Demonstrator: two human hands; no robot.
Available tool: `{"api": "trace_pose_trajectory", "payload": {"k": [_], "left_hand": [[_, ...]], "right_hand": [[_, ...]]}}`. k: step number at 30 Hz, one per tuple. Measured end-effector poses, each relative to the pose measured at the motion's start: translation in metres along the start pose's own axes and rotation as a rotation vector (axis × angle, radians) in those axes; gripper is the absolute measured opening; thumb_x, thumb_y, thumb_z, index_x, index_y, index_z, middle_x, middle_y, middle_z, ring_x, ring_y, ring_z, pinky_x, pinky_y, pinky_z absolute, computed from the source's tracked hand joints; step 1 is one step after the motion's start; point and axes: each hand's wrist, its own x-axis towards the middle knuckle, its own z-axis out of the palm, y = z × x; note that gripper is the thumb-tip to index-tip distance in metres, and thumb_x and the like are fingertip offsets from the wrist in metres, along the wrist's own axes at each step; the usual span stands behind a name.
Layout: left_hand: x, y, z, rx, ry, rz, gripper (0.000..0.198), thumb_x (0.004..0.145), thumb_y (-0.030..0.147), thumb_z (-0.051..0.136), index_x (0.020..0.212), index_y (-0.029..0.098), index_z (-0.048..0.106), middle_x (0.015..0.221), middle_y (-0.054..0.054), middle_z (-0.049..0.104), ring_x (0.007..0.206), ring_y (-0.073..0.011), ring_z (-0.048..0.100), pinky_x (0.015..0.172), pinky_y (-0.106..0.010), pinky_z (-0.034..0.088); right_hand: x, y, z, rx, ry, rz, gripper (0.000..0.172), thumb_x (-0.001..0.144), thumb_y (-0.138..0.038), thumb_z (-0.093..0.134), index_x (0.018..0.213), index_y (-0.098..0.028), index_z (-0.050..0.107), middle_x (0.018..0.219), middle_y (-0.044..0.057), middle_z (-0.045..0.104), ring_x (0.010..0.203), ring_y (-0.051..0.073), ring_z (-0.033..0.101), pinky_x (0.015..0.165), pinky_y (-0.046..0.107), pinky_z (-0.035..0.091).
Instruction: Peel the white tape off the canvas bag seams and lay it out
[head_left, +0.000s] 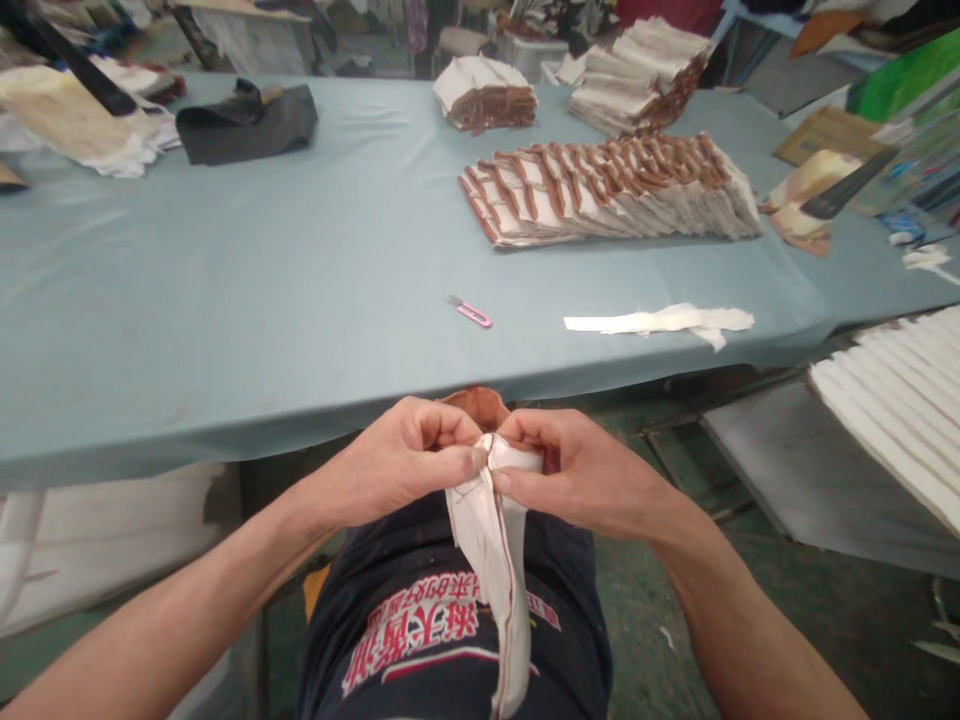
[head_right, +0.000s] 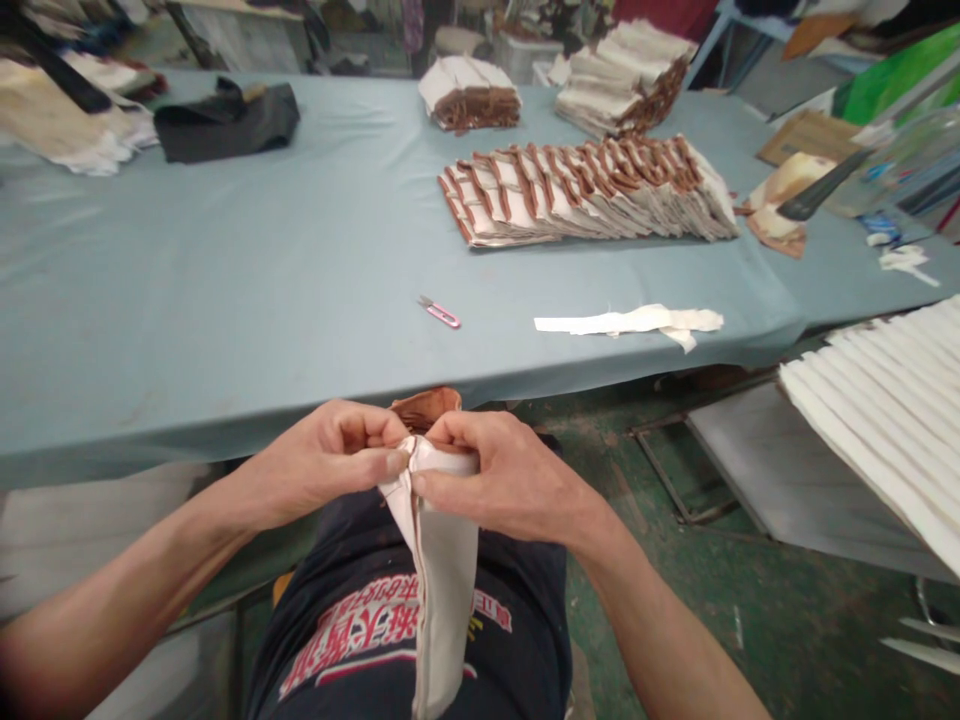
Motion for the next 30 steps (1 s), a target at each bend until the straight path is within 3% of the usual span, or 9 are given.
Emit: {"api": "trace_pose_trajectory", "payload": {"k": [5,8,10,14,18,21,25,30], "left_hand": [[0.0,0.009,0.005,0.164,0.063,0.108,0.026,0.088,0.04,0.068,0.08,0.015,0.062,0.072,0.002,0.057,0.064,-0.011,0.048,0.059,-0.021,0.04],[-0.004,0.011,0.007,0.412,0.308,0.269,0.015,0.085,0.03,0.069,0.09,0.017,0.064,0.087,-0.001,0.067,0.08,-0.0156,0.057,0.073,-0.025,0.046],[-0.009,0.009,0.009,0.559,0.424,0.321,0.015,0.084,0.03,0.072,0.084,0.018,0.062,0.082,0.0,0.065,0.077,-0.015,0.056,0.071,-0.026,0.044],[-0.014,-0.001,0.012,0.586,0.298,0.252,0.024,0.09,0.033,0.07,0.075,0.017,0.063,0.067,0.003,0.059,0.062,-0.0112,0.048,0.058,-0.024,0.036],[-0.013,-0.002,0.012,0.538,0.24,0.229,0.024,0.094,0.03,0.062,0.077,0.016,0.068,0.068,0.001,0.064,0.062,-0.0113,0.051,0.058,-0.024,0.037],[-0.012,0.002,0.013,0.561,0.255,0.233,0.022,0.092,0.025,0.059,0.076,0.015,0.07,0.066,0.001,0.065,0.06,-0.0109,0.052,0.057,-0.023,0.037],[-0.011,0.009,0.015,0.566,0.281,0.206,0.023,0.087,0.024,0.057,0.068,0.015,0.066,0.059,0.003,0.056,0.056,-0.0093,0.044,0.053,-0.022,0.032],[-0.004,0.001,0.02,0.285,0.316,0.124,0.014,0.075,0.023,0.059,0.064,0.016,0.057,0.058,0.004,0.049,0.057,-0.0087,0.04,0.053,-0.021,0.03]], "right_hand": [[0.001,-0.008,0.0,-0.172,0.068,0.011,0.025,0.076,-0.024,0.06,0.06,-0.021,0.041,0.059,-0.005,0.037,0.055,0.009,0.034,0.049,0.025,0.02],[0.002,-0.007,0.002,-0.123,0.081,0.024,0.025,0.079,-0.029,0.057,0.061,-0.022,0.041,0.06,-0.005,0.036,0.056,0.01,0.035,0.049,0.025,0.02],[0.003,-0.004,0.003,-0.103,0.087,0.025,0.024,0.081,-0.031,0.055,0.063,-0.022,0.043,0.062,-0.004,0.037,0.057,0.01,0.035,0.05,0.025,0.021],[0.006,0.001,0.003,-0.138,0.084,-0.005,0.019,0.081,-0.028,0.054,0.066,-0.021,0.046,0.062,-0.004,0.042,0.058,0.011,0.038,0.051,0.025,0.022],[0.007,0.0,0.003,-0.215,0.088,-0.022,0.022,0.085,-0.028,0.054,0.066,-0.021,0.046,0.061,-0.003,0.044,0.057,0.011,0.04,0.052,0.026,0.022],[0.006,-0.004,0.006,-0.296,0.121,-0.03,0.025,0.085,-0.027,0.056,0.063,-0.021,0.043,0.059,-0.004,0.042,0.055,0.011,0.037,0.053,0.027,0.021],[0.006,-0.009,0.012,-0.344,0.166,-0.03,0.024,0.08,-0.022,0.057,0.063,-0.021,0.041,0.058,-0.004,0.044,0.056,0.011,0.036,0.055,0.029,0.019],[0.009,-0.004,0.015,-0.216,0.192,-0.03,0.022,0.078,-0.023,0.055,0.063,-0.022,0.039,0.059,-0.004,0.041,0.056,0.011,0.034,0.055,0.029,0.02]]}}
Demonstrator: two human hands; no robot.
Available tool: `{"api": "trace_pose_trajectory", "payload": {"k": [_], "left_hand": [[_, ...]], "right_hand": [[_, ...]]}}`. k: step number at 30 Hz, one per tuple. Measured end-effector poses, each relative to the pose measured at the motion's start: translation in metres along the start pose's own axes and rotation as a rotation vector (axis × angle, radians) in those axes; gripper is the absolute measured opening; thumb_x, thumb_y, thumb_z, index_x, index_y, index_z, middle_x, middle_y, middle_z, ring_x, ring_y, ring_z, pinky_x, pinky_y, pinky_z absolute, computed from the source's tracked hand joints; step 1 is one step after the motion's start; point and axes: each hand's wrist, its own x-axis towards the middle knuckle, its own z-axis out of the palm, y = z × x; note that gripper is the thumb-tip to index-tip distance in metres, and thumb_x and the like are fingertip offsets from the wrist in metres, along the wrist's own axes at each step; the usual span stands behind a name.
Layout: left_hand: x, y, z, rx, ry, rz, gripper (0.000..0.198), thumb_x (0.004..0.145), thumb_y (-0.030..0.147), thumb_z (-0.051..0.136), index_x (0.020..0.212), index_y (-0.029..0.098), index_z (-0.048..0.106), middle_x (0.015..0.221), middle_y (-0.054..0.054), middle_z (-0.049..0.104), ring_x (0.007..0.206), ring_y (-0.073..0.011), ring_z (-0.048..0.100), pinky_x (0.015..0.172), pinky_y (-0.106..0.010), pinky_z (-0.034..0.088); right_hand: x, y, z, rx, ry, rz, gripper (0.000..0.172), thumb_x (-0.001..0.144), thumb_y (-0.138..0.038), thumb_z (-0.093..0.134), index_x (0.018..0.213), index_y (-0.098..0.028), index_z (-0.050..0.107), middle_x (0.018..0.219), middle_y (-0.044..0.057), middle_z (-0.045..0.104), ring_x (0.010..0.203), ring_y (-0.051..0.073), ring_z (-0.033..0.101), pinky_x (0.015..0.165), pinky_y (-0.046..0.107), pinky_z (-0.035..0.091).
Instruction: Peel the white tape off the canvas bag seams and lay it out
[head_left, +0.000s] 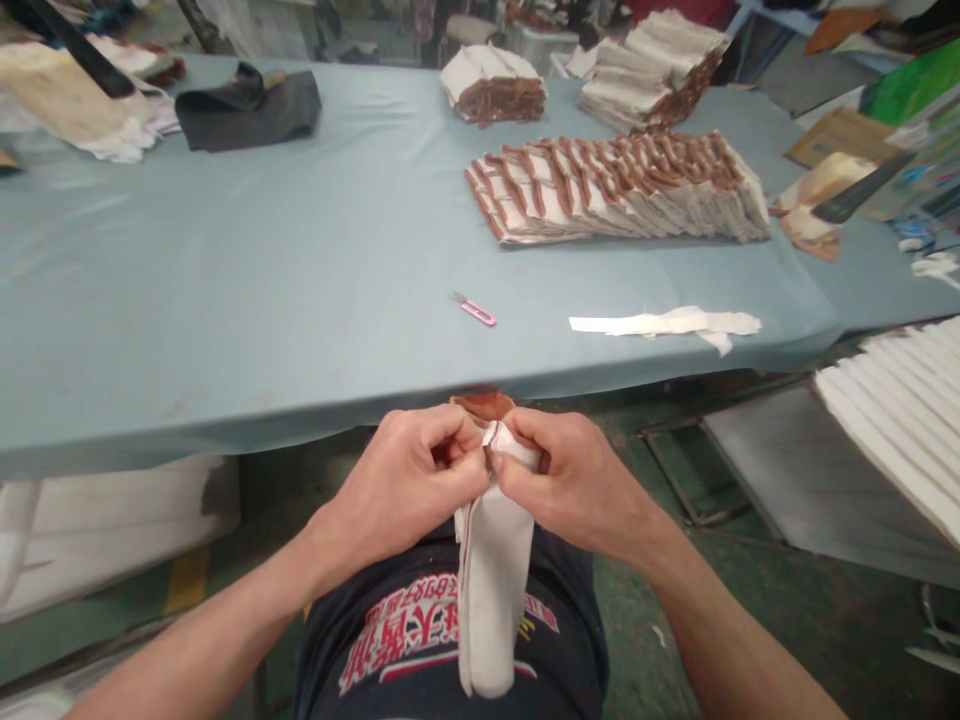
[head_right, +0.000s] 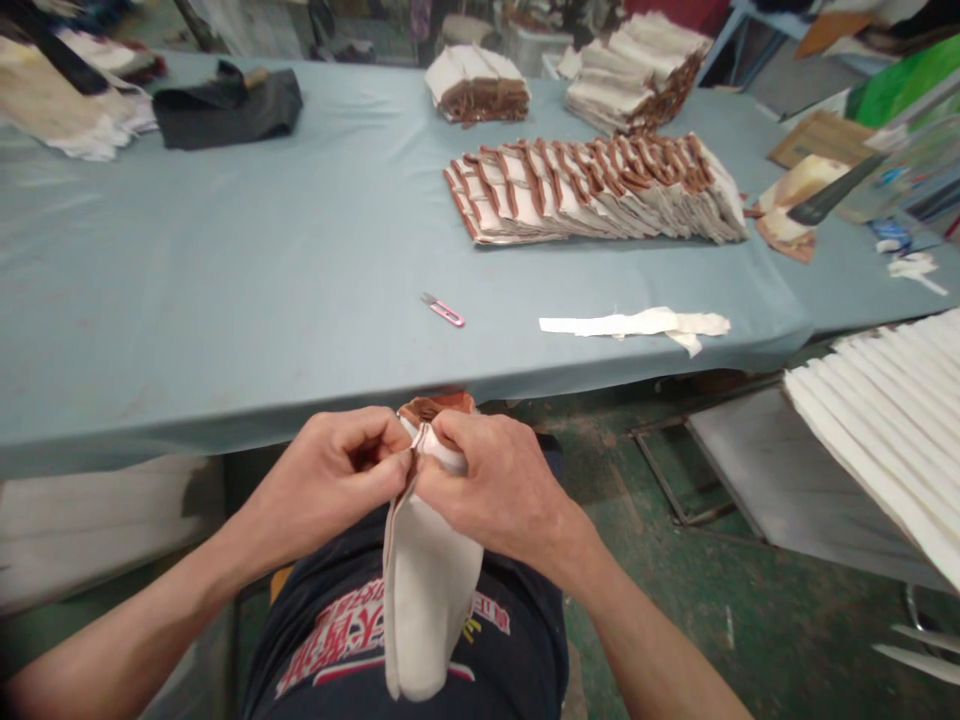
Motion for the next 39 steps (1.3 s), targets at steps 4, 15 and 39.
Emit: {"api": "trace_pose_trajectory", "payload": {"k": [4,15,39], "left_hand": [[0.002,-0.018,0.012,-0.456,-0.08,-0.17,0.02,0.072,0.032,0.066,0.065,0.017,0.056,0.053,0.007,0.045,0.05,-0.0064,0.032,0.049,-0.021,0.026],[-0.018,-0.004,0.019,-0.167,0.121,0.109,0.019,0.084,0.021,0.06,0.065,0.016,0.057,0.061,0.004,0.055,0.057,-0.0089,0.046,0.053,-0.02,0.039],[-0.003,0.002,-0.014,0.509,0.01,0.463,0.021,0.091,0.013,0.055,0.07,0.015,0.06,0.056,0.006,0.049,0.049,-0.0067,0.039,0.051,-0.023,0.027]], "right_hand": [[0.002,0.014,0.005,0.436,-0.19,0.051,0.019,0.08,-0.034,0.057,0.07,-0.022,0.046,0.066,-0.004,0.043,0.061,0.011,0.038,0.055,0.026,0.03],[-0.01,0.006,-0.007,0.026,0.103,-0.217,0.002,0.083,-0.021,0.061,0.081,-0.021,0.06,0.079,0.001,0.066,0.073,0.016,0.058,0.07,0.03,0.043],[-0.01,-0.002,0.001,-0.201,0.149,-0.243,0.017,0.092,-0.017,0.056,0.075,-0.019,0.057,0.071,0.0,0.06,0.066,0.014,0.054,0.063,0.028,0.034]]}}
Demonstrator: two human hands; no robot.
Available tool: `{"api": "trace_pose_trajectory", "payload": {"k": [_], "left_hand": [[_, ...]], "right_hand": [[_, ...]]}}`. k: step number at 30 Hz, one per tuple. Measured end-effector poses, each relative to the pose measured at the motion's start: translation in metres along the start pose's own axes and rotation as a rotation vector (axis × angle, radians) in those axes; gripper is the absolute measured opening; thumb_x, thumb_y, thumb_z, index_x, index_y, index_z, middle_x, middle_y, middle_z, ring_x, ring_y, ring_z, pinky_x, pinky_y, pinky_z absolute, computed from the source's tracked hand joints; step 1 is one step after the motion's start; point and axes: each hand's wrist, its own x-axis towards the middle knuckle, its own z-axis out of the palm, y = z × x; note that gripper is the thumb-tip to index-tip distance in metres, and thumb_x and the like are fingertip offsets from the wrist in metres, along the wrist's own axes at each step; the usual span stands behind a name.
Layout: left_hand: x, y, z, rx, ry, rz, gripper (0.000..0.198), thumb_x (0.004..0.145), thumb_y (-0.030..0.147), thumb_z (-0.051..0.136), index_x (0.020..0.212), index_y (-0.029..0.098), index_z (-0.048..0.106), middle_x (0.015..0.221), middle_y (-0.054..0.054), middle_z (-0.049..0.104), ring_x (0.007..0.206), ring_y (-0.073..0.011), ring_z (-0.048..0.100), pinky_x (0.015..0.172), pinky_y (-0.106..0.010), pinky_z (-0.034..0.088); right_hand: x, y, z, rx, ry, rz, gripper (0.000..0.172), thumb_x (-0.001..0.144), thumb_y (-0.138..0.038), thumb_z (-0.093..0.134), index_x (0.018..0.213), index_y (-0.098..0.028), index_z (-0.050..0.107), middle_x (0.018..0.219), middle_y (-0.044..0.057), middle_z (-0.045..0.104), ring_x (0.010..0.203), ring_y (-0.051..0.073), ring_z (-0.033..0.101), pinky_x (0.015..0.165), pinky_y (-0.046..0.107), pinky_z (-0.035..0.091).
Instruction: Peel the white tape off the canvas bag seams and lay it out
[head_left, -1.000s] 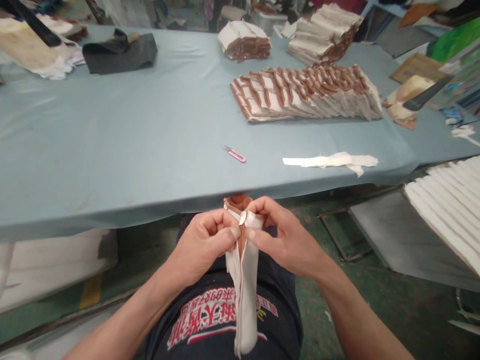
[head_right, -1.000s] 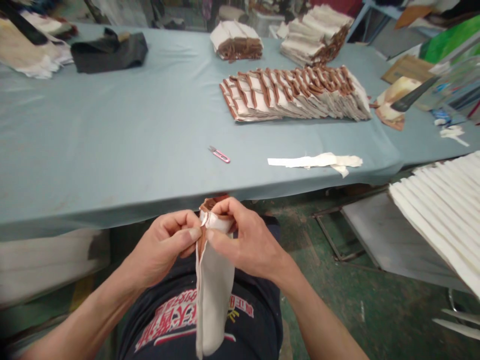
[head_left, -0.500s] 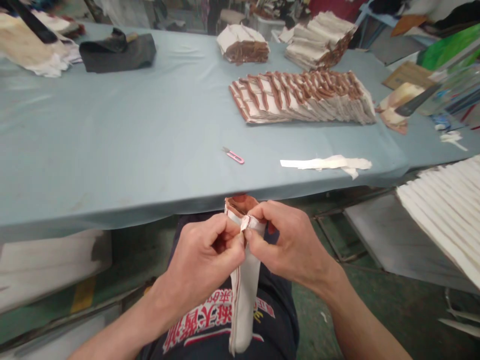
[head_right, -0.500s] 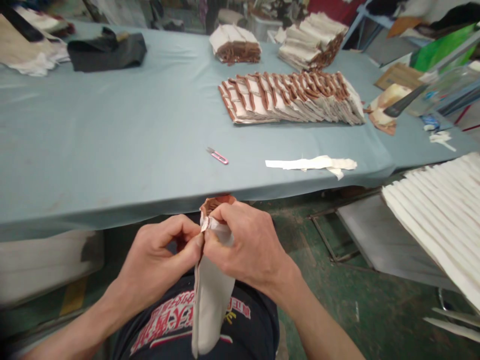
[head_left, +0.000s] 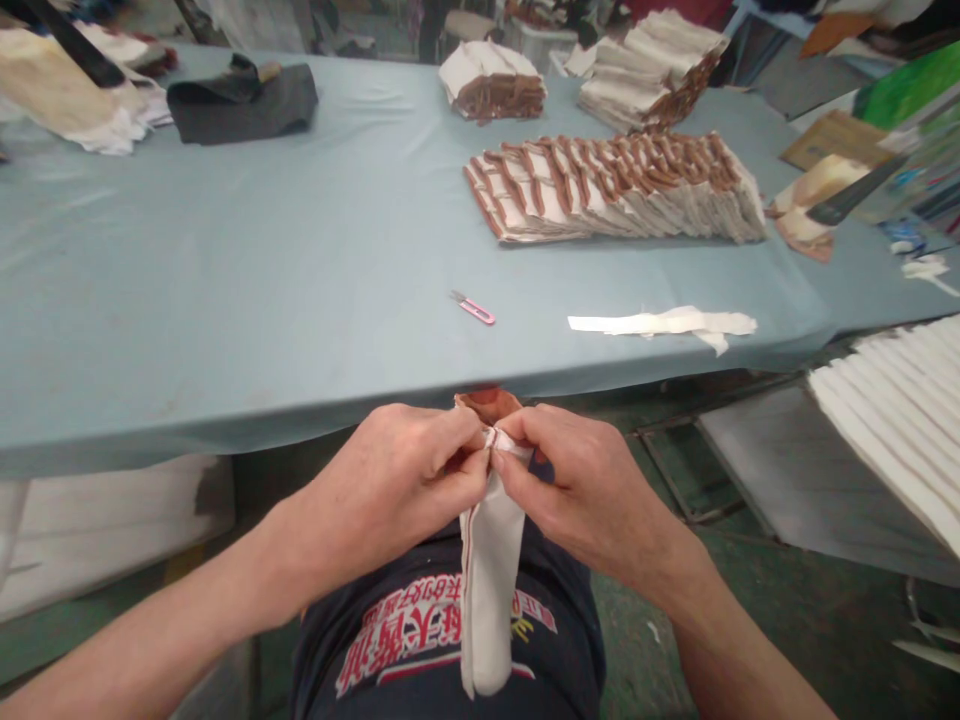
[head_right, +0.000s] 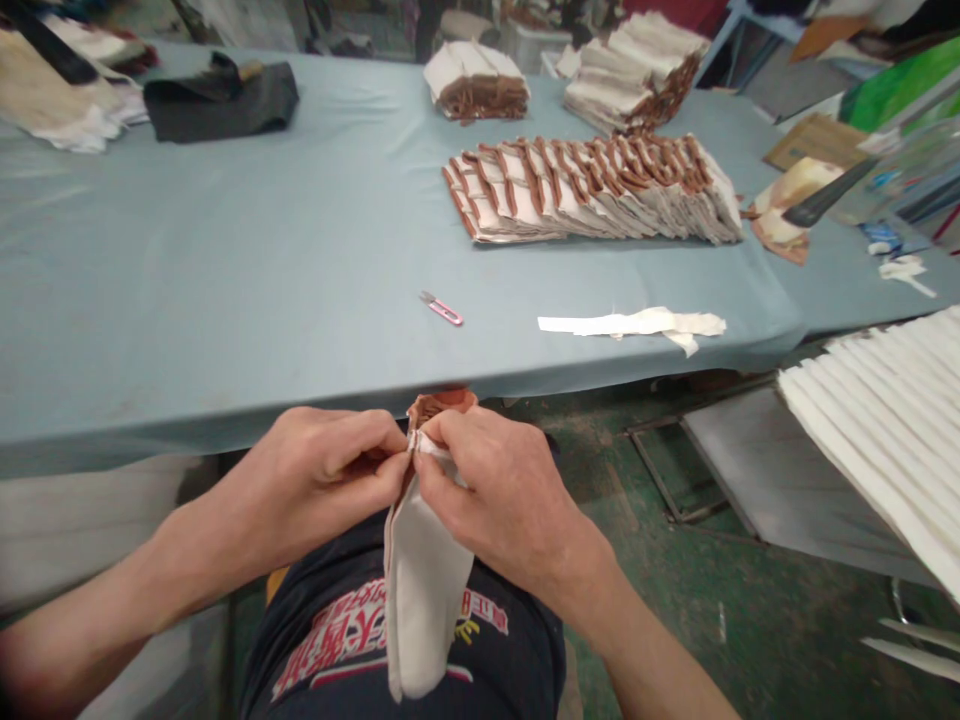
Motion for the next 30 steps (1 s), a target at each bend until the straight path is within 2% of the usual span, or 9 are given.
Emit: {"api": "trace_pose_trajectory", "payload": {"k": [4,8,11,13,18,22,25,30], "left_hand": [[0.005,-0.004,0.019,-0.327,0.091,-0.252,0.017,0.077,0.016,0.057,0.061,0.017,0.053,0.055,0.006,0.048,0.052,-0.007,0.039,0.05,-0.02,0.029],[0.003,-0.006,0.049,-0.93,0.198,-0.57,0.019,0.073,0.029,0.06,0.059,0.02,0.05,0.05,0.006,0.049,0.045,-0.0069,0.038,0.046,-0.02,0.031],[0.0,-0.004,0.058,-1.134,0.23,-0.668,0.024,0.073,0.035,0.063,0.059,0.021,0.05,0.044,0.007,0.047,0.039,-0.0061,0.034,0.042,-0.02,0.028],[-0.002,-0.001,0.053,-1.072,0.231,-0.623,0.021,0.072,0.032,0.064,0.06,0.019,0.052,0.047,0.007,0.049,0.042,-0.0063,0.037,0.044,-0.019,0.03],[-0.004,0.007,0.032,-0.734,0.192,-0.436,0.014,0.076,0.021,0.06,0.063,0.017,0.056,0.059,0.003,0.058,0.055,-0.009,0.049,0.052,-0.019,0.04],[-0.004,0.005,0.025,-0.423,0.179,-0.285,0.018,0.081,0.016,0.055,0.063,0.016,0.058,0.056,0.004,0.055,0.052,-0.0081,0.046,0.05,-0.02,0.035],[-0.001,0.003,0.02,-0.22,0.164,-0.136,0.017,0.084,0.013,0.056,0.067,0.015,0.062,0.058,0.004,0.057,0.052,-0.0074,0.047,0.052,-0.019,0.036],[0.007,0.0,0.004,-0.006,0.083,0.085,0.015,0.09,0.013,0.059,0.077,0.014,0.065,0.061,0.004,0.061,0.053,-0.0066,0.048,0.053,-0.019,0.034]], "right_hand": [[0.004,0.002,0.008,0.039,0.046,0.083,0.014,0.087,-0.018,0.055,0.073,-0.02,0.054,0.067,-0.002,0.057,0.061,0.013,0.049,0.061,0.028,0.031],[0.006,0.013,0.017,0.346,-0.058,0.232,0.014,0.085,-0.025,0.053,0.072,-0.022,0.051,0.064,-0.003,0.054,0.058,0.012,0.046,0.056,0.026,0.033],[0.006,0.018,0.018,0.51,-0.123,0.275,0.016,0.086,-0.031,0.052,0.073,-0.021,0.053,0.066,-0.002,0.056,0.06,0.012,0.048,0.055,0.025,0.037],[0.006,0.017,0.015,0.486,-0.13,0.26,0.016,0.087,-0.031,0.054,0.075,-0.02,0.057,0.067,-0.002,0.059,0.06,0.012,0.05,0.056,0.025,0.038],[0.008,0.005,-0.001,0.241,-0.059,0.135,0.012,0.085,-0.023,0.058,0.076,-0.019,0.063,0.069,0.0,0.066,0.059,0.012,0.055,0.057,0.026,0.037],[0.007,0.002,-0.009,0.197,-0.062,0.085,0.014,0.089,-0.02,0.056,0.079,-0.018,0.066,0.07,0.001,0.068,0.059,0.013,0.057,0.057,0.026,0.038],[0.005,0.004,-0.011,0.174,-0.077,0.077,0.018,0.092,-0.019,0.054,0.08,-0.018,0.067,0.07,0.001,0.068,0.059,0.012,0.056,0.055,0.025,0.036],[0.003,0.002,-0.012,0.084,-0.045,0.025,0.019,0.092,-0.016,0.054,0.076,-0.019,0.063,0.067,-0.001,0.064,0.057,0.011,0.053,0.055,0.025,0.034]]}}
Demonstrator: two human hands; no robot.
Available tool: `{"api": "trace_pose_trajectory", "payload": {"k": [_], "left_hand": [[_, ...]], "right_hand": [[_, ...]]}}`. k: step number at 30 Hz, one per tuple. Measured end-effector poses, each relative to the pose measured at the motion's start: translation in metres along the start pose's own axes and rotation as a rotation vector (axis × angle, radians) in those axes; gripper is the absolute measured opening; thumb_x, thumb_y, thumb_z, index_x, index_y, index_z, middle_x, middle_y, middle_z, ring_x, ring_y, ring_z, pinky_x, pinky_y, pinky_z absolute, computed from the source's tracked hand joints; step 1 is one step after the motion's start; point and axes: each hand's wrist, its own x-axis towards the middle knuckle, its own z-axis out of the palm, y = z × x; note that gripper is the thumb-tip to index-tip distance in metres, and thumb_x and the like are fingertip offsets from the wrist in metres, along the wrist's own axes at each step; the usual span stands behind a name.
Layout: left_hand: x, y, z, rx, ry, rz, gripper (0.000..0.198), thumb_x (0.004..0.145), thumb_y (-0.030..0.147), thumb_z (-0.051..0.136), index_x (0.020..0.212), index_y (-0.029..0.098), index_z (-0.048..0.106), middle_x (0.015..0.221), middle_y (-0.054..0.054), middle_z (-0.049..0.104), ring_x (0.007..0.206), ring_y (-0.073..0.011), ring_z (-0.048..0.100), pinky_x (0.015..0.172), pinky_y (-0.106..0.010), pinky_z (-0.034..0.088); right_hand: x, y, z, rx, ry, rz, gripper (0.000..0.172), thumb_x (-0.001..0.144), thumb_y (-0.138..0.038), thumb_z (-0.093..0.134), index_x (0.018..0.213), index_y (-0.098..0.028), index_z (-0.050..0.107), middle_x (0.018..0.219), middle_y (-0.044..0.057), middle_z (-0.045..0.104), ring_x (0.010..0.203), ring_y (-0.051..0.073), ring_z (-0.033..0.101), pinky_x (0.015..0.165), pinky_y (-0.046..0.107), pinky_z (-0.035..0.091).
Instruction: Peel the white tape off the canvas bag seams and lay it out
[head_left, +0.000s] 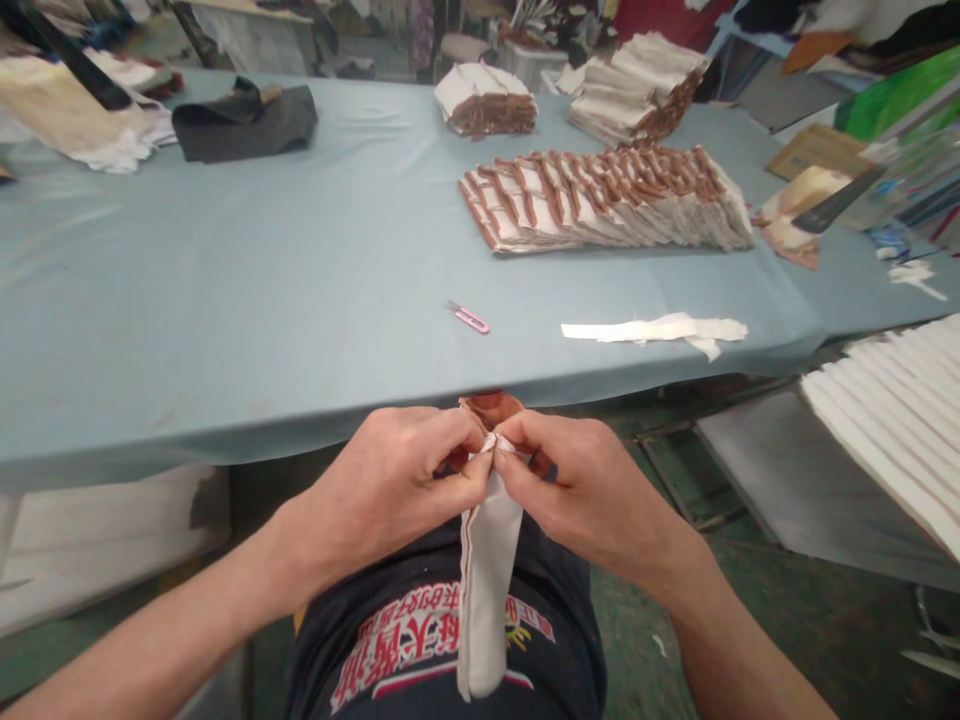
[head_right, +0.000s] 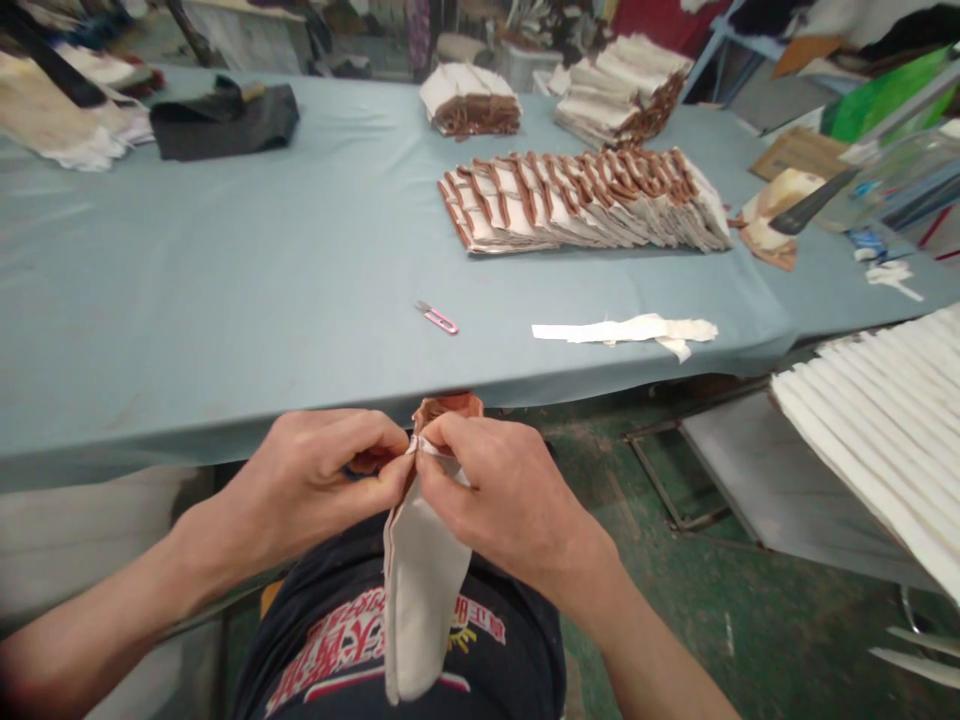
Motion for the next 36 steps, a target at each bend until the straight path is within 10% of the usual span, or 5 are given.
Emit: {"api": "trace_pose_trajectory", "payload": {"k": [6,16,22,27,36], "left_hand": [[0.009,-0.003,-0.011,0.029,-0.148,0.015,0.022,0.09,0.013,0.054,0.069,0.014,0.061,0.056,0.005,0.051,0.049,-0.0063,0.041,0.051,-0.022,0.028],[0.001,-0.007,0.029,-0.702,-0.013,-0.511,0.018,0.08,0.025,0.053,0.063,0.019,0.051,0.056,0.005,0.049,0.053,-0.0083,0.042,0.05,-0.02,0.036],[0.005,-0.007,0.006,-0.312,0.028,-0.259,0.007,0.078,0.017,0.059,0.085,0.018,0.062,0.079,0.001,0.065,0.07,-0.0127,0.055,0.066,-0.025,0.046],[0.019,-0.02,-0.01,-0.305,-0.213,0.008,0.008,0.082,0.016,0.056,0.084,0.017,0.064,0.082,-0.001,0.07,0.076,-0.0143,0.062,0.075,-0.027,0.05],[0.019,-0.014,-0.007,-0.449,-0.241,-0.123,0.01,0.081,0.014,0.054,0.071,0.016,0.058,0.061,0.006,0.05,0.055,-0.0069,0.04,0.05,-0.017,0.033]], "right_hand": [[-0.001,-0.003,0.004,-0.062,0.044,-0.026,0.02,0.09,-0.014,0.056,0.071,-0.02,0.056,0.063,-0.003,0.059,0.055,0.011,0.05,0.055,0.026,0.03],[0.003,0.018,0.02,0.359,0.002,0.115,0.018,0.09,-0.023,0.056,0.072,-0.021,0.053,0.062,-0.004,0.056,0.056,0.01,0.048,0.052,0.022,0.037],[0.003,0.013,0.013,0.249,0.03,-0.009,0.012,0.088,-0.017,0.055,0.077,-0.02,0.059,0.065,-0.004,0.059,0.056,0.01,0.049,0.053,0.022,0.037],[0.005,0.005,0.004,0.112,0.051,-0.139,0.012,0.087,-0.015,0.055,0.079,-0.019,0.064,0.067,-0.003,0.062,0.056,0.01,0.05,0.056,0.023,0.038],[0.002,0.011,0.005,0.284,0.005,0.006,0.016,0.088,-0.023,0.054,0.072,-0.02,0.058,0.062,-0.004,0.056,0.055,0.01,0.048,0.053,0.024,0.037]]}}
